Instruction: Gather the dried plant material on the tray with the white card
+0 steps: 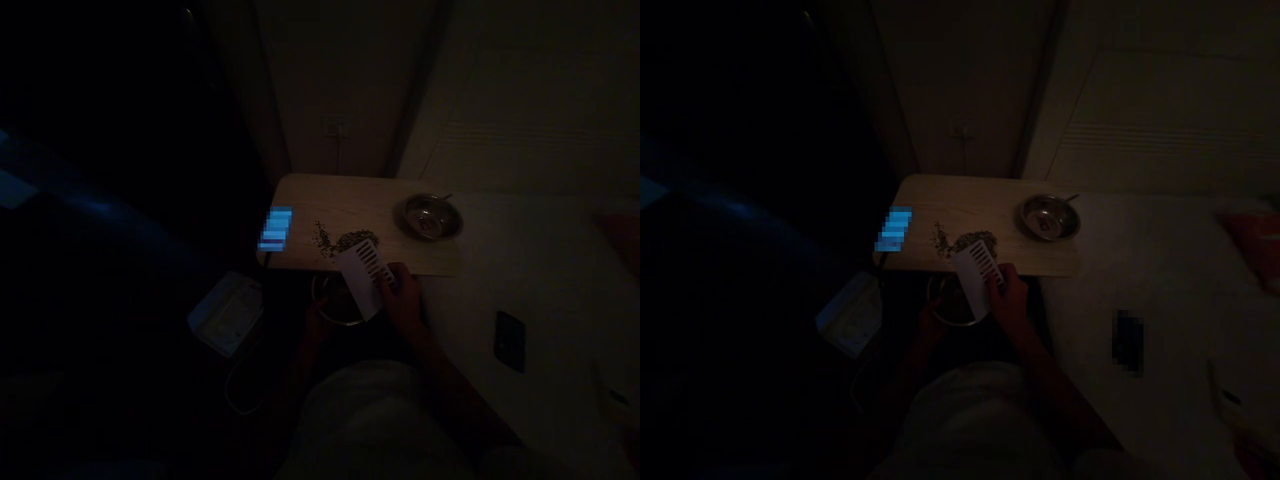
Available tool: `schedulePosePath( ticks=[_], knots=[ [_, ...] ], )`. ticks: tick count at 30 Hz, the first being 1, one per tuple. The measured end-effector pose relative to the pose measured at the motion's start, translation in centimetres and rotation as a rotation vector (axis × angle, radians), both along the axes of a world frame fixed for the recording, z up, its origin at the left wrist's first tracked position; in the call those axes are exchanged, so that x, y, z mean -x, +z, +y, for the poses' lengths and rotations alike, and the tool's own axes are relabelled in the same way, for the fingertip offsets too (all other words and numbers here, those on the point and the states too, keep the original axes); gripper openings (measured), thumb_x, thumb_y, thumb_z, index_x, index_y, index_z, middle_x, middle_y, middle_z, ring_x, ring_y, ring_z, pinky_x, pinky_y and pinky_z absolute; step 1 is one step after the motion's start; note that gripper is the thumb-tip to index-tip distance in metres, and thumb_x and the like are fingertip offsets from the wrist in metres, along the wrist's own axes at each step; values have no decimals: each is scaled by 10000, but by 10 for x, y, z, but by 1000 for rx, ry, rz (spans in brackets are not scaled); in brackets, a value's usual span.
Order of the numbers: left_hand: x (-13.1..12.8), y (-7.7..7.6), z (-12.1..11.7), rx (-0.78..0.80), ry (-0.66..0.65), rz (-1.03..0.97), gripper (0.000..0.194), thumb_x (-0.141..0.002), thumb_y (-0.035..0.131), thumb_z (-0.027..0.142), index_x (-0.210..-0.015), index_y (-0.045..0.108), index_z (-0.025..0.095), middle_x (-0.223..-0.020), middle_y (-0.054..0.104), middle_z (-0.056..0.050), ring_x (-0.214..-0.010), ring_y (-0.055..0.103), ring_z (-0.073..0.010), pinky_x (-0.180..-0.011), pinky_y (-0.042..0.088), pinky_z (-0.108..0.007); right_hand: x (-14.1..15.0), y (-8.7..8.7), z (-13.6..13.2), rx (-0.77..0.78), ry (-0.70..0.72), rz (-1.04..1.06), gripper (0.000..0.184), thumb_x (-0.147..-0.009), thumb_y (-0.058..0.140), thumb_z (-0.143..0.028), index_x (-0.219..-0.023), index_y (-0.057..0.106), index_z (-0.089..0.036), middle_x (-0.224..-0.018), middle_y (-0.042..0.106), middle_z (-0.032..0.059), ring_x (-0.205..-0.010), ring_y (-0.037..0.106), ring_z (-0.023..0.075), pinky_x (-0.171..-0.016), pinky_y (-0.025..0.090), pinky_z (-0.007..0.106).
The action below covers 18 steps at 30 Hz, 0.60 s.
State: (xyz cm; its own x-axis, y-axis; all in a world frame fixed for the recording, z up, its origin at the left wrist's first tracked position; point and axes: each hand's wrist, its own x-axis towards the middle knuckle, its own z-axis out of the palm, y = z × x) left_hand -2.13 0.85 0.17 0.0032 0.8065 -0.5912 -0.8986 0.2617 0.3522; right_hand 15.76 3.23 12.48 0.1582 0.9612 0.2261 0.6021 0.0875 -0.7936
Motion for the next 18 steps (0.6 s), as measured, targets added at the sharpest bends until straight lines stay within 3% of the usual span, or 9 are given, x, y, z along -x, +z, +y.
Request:
schedulePosePath(
  ticks=[6, 14, 18],
  knots=[
    [-2, 6, 1, 38, 29, 22, 268, -692, 595, 132, -930, 716, 114, -890, 761, -98, -1044, 664, -295, -1036, 432, -446, -6, -1, 0, -28, -38, -37, 219, -844, 527, -391, -931, 570, -194, -739, 661, 21, -604, 589, 152, -554, 421, 245],
    [-2, 5, -1, 28, 14, 35, 361, -703, 573, 153, -1042, 696, 132, -931, 761, -84, -1083, 648, -296, -1033, 437, -452, -4, -3, 0, -39, -6, -53, 211, -847, 515, -392, -917, 562, -199, -743, 660, 18, -602, 587, 147, -553, 420, 244],
    [-3, 4, 0, 71, 31, 60, 281, -697, 583, 135, -945, 715, 130, -845, 763, -81, -1052, 662, -297, -1041, 429, -449, -3, -2, 0, -37, 13, -53, 196, -852, 511, -377, -915, 564, -199, -767, 673, 24, -616, 599, 149, -566, 425, 246]
  ],
)
